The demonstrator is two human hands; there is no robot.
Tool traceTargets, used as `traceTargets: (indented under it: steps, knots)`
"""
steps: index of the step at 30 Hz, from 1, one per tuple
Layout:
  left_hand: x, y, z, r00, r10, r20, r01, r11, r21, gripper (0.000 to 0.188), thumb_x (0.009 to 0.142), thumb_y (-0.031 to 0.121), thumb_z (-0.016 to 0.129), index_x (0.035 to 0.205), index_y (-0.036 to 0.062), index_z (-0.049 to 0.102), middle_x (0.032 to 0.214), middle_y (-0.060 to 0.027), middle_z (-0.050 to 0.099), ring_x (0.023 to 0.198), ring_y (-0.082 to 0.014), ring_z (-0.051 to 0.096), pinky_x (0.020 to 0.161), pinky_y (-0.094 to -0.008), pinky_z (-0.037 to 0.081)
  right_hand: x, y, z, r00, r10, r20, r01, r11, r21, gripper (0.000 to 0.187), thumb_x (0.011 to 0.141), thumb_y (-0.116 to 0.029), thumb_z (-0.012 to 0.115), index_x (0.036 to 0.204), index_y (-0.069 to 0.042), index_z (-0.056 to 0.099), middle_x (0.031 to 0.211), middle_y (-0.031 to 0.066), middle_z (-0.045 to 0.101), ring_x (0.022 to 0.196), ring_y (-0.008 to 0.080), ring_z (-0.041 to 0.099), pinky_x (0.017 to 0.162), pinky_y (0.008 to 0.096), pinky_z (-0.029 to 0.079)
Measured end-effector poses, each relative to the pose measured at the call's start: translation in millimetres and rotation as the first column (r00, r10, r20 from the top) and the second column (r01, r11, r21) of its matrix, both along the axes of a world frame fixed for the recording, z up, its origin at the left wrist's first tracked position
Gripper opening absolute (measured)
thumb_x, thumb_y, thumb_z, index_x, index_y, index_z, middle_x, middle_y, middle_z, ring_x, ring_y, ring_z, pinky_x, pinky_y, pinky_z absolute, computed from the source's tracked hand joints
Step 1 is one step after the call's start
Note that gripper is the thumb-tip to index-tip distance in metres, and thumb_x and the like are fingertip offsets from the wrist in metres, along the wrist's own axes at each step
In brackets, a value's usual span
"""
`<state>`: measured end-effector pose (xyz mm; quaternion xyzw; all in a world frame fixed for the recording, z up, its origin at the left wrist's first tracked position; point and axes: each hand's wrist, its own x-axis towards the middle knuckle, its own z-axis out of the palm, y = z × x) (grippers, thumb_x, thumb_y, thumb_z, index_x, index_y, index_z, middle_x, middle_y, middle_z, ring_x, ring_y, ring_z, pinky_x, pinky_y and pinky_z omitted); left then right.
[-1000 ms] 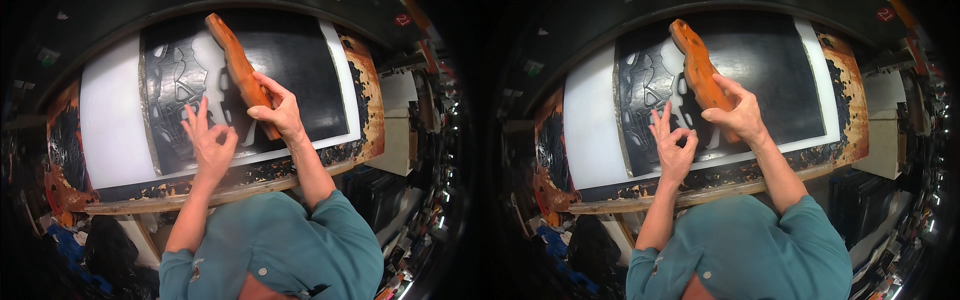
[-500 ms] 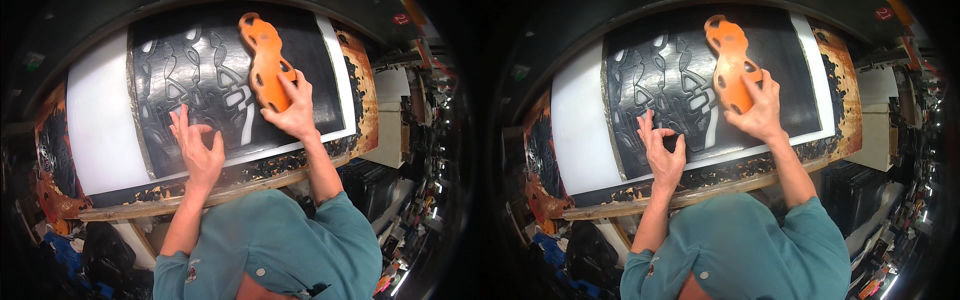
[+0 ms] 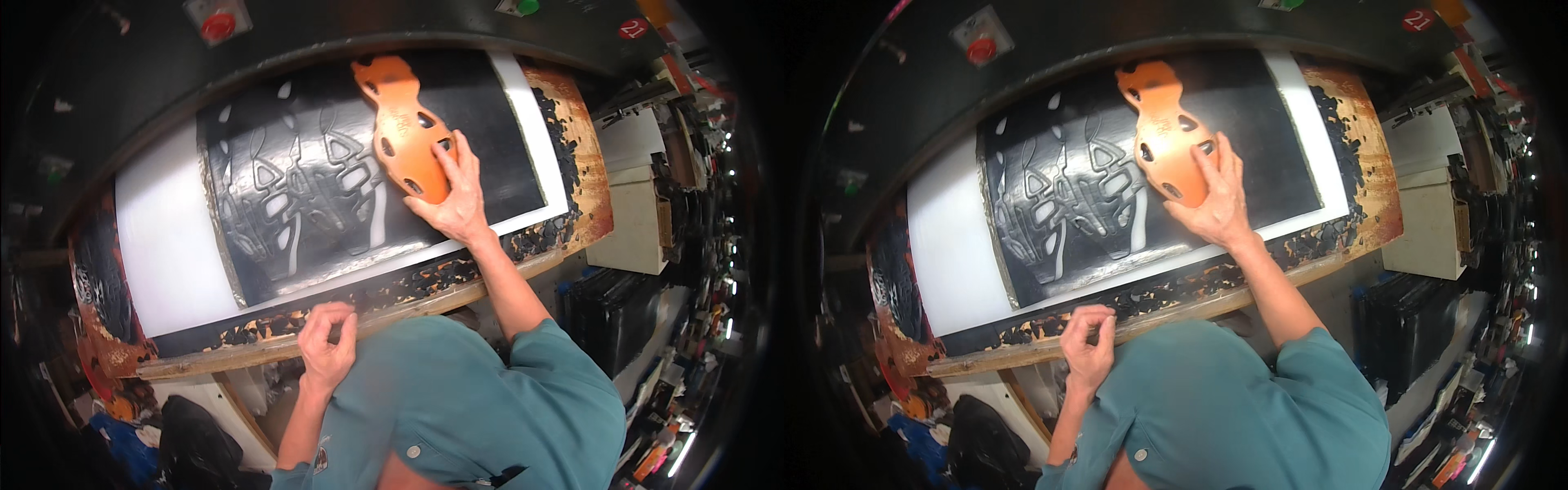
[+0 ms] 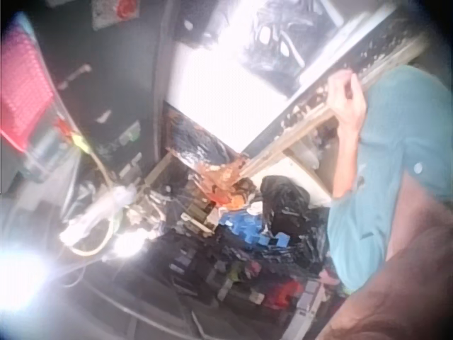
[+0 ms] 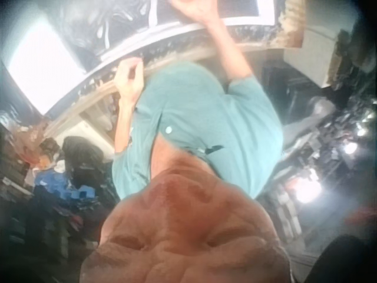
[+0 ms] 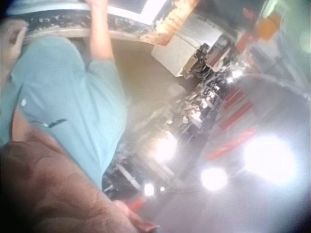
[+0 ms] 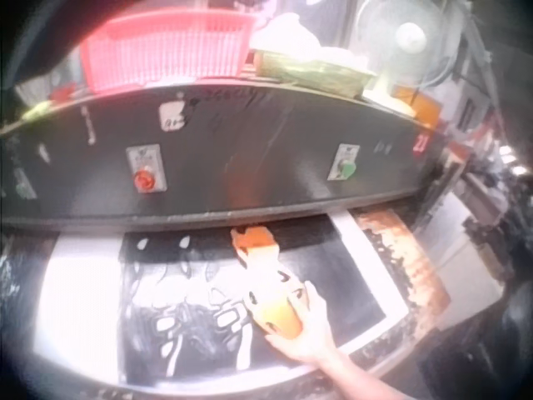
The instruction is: The person removes small black leather scraps from a larger black leather sheet using both hands, then places the scraps into a pile on the floor. The person also handles an orange template and a large black leather sheet, positioning them on a work surface.
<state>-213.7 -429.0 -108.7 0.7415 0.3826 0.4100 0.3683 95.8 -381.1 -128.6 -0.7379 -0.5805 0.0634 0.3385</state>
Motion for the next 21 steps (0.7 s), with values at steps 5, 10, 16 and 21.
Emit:
traceTargets:
  steps: [5, 10, 16, 21]
  knots:
    - [14, -12, -37, 0.965, 0.074, -0.252, -0.013, 0.972, 0.234, 0.022, 0.082, -0.002, 0.082, 0.085, 0.0048, 0.062, 0.081, -0.0103, 0.069, 0.069, -0.0308, 0.067, 0.061, -0.0399, 0.054, 8, 0, -7, 0.998, 0.067, -0.014, -0.065, 0.992, 0.111, 0.093, 0.067, -0.035, 0.094, 0.146, 0.0, 0.058, 0.16, 0.0291, 0.036, 0.142, 0.0441, 0.043, 0.119, 0.0489, 0.039]
    - [13, -17, -43, 0.946, 0.159, -0.283, -0.078, 0.958, 0.275, 0.022, 0.086, -0.001, 0.08, 0.081, 0.0039, 0.06, 0.077, -0.0112, 0.067, 0.065, -0.0308, 0.065, 0.058, -0.0409, 0.052, 54, -15, 16, 0.956, 0.04, -0.291, 0.071, 0.93, 0.36, 0.05, 0.087, -0.017, 0.082, 0.132, 0.001, 0.066, 0.123, 0.017, 0.07, 0.112, 0.0255, 0.069, 0.098, 0.0369, 0.056]
    - [10, -7, -52, 0.907, 0.3, -0.296, -0.167, 0.9, 0.403, 0.03, 0.093, 0.005, 0.076, 0.071, 0.0021, 0.055, 0.068, -0.0152, 0.056, 0.056, -0.0362, 0.057, 0.053, -0.0454, 0.045, 135, 1, 101, 0.986, -0.039, -0.163, 0.144, 0.698, 0.702, 0.018, 0.101, -0.014, 0.07, 0.09, 0.0, 0.066, 0.079, 0.008, 0.064, 0.068, 0.0163, 0.058, 0.066, 0.0323, 0.048]
    - [17, 24, -57, 0.841, 0.43, -0.33, -0.247, 0.846, 0.473, 0.038, 0.098, 0.017, 0.074, 0.069, 0.0026, 0.054, 0.069, -0.0157, 0.056, 0.059, -0.0368, 0.057, 0.057, -0.0465, 0.046, 140, -43, 68, 0.992, -0.002, -0.126, 0.08, 0.781, 0.619, 0.019, 0.101, -0.015, 0.072, 0.09, -0.001, 0.066, 0.072, 0.0019, 0.058, 0.068, 0.0069, 0.05, 0.061, 0.0275, 0.045]
